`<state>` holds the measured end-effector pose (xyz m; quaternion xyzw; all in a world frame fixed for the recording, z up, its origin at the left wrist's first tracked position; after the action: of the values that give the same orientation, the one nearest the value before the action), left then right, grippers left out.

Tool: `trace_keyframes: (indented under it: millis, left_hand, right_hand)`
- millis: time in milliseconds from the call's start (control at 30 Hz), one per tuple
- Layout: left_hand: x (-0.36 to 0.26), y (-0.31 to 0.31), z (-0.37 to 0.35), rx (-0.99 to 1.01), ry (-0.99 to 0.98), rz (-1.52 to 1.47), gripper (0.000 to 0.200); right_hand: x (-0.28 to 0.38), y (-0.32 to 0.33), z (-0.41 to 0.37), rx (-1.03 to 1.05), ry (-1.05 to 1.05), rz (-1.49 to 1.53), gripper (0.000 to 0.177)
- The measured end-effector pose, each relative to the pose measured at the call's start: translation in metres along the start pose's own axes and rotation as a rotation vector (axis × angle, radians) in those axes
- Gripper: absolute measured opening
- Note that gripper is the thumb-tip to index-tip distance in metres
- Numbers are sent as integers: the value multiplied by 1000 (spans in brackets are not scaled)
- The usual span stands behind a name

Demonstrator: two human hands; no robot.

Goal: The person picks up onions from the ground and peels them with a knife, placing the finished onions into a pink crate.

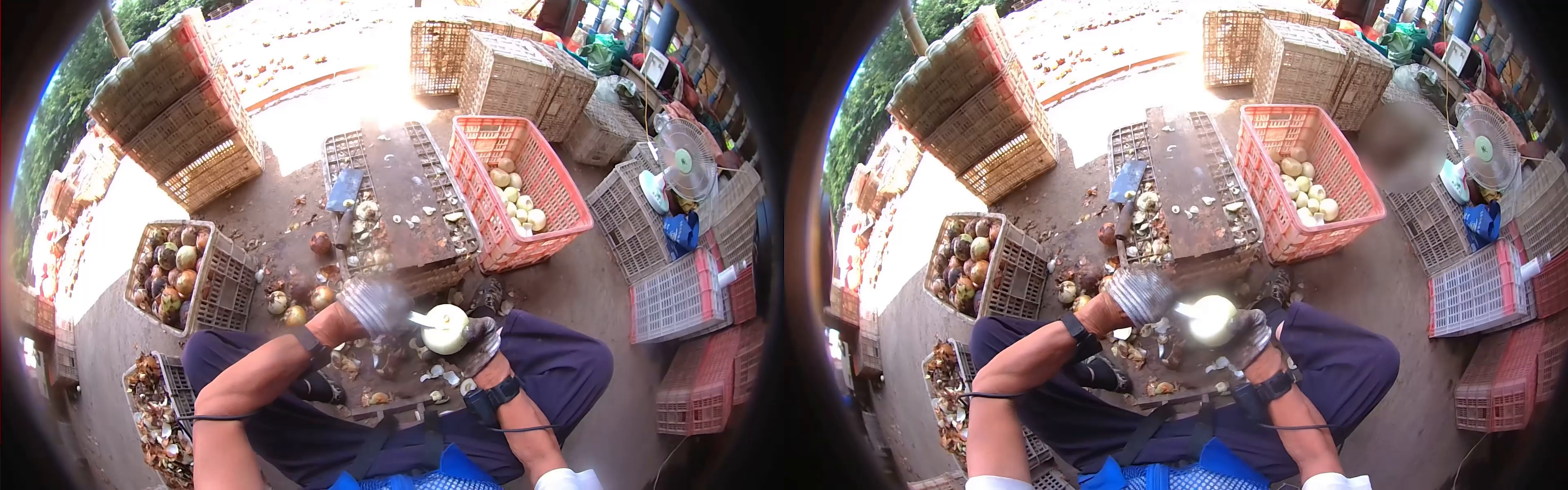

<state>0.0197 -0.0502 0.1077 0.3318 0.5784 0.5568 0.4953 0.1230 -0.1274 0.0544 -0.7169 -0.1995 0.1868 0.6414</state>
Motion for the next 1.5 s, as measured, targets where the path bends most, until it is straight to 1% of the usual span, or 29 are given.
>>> trace_keyframes:
  millis: [33,67,100,200,267,300,367,400,433,467,500,533,567,600,633,667,700,767,800,867,1000,1067,1167,1233,1267,1333,1367,1433,1500]
  left_hand:
    - [-1,0,-3,-21,-49,24,12]
    - [-3,1,-6,-42,-99,49,11]
    - [-3,-2,-7,-16,-101,56,12]
    - [-13,9,-13,-89,-212,108,10]
    - [-12,7,-14,-77,-149,-11,11]
    - [-11,7,-15,-71,-118,-65,12]
    - [-6,-5,-22,28,86,-112,13]
    - [-6,-13,-29,76,187,-133,14]
    - [-3,-37,-37,156,275,-129,14]
    - [-4,-51,-39,204,325,-243,12]
    - [-8,-58,-43,180,339,-307,12]
    - [-13,-62,-47,154,357,-373,13]
    - [-9,-88,-56,140,411,-536,20]
    - [2,-128,-65,124,463,-695,27]
    - [2,-131,-65,106,481,-770,30]
    - [-3,-117,-59,86,498,-844,33]
    - [-13,-102,-54,66,483,-832,32]
    - [-25,-84,-44,10,483,-886,29]
    - [-28,-85,-44,-32,500,-952,28]
    - [-31,-89,-47,-105,501,-980,26]
    - [-18,-118,-51,-223,435,-891,23]
    - [-19,-110,-51,-178,498,-965,21]
    - [-27,-83,-54,21,702,-1105,20]
    - [-28,-74,-55,113,810,-1078,19]
    - [-25,-72,-57,66,854,-1159,20]
    - [-16,-69,-68,-35,941,-1319,21]
    - [-6,-73,-73,-80,1033,-1449,21]
    - [1,-59,-73,-150,1023,-1422,20]
    - [2,-51,-72,-170,1034,-1377,18]
  right_hand:
    - [-6,-10,0,18,-61,57,76]
    - [-8,-7,-1,-3,-66,61,76]
    - [-10,-3,-2,-23,-72,65,77]
    - [-13,17,-8,-74,-96,120,77]
    - [-3,71,-17,-183,-71,-478,76]
    - [2,79,-19,-239,-46,-990,76]
    - [1,86,-17,-238,-39,-1009,75]
    - [-5,86,-15,-181,-60,-517,75]
    - [-6,84,-14,-173,-60,-499,75]
    - [-7,81,-12,-166,-61,-481,74]
    - [-4,78,-10,-212,-49,-936,74]
    - [-6,80,-11,-162,-53,-641,72]
    - [-9,81,-12,-123,-68,-315,70]
    - [-12,83,-13,-94,-97,-22,69]
    - [-13,71,-13,-57,-100,-54,64]
    - [-14,64,-12,-32,-97,-28,65]
    - [-14,56,-11,-8,-95,-1,65]
    - [-17,48,-10,12,-86,136,72]
    - [-18,42,-10,19,-86,186,74]
    - [-19,28,-12,27,-101,207,74]
    - [-13,44,-15,-13,-105,164,74]
    - [-13,43,-15,1,-102,173,74]
    - [-10,50,-11,-31,-59,57,74]
    - [-10,43,-11,-45,-60,60,72]
    - [-10,41,-11,-52,-62,63,71]
    - [-1,57,-11,-165,37,-343,69]
    - [5,66,-11,-220,84,-548,67]
    - [20,76,-13,-328,189,-958,65]
    - [25,79,-15,-335,211,-911,63]
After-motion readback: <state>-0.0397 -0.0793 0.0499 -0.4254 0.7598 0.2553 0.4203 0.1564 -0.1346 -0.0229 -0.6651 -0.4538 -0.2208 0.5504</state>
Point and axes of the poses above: each hand's wrist, its own z-axis towards the middle knuckle, its own y-axis out of the back of the hand, x = y × z, the point moved 7 cm from there along z, towards the middle knuckle
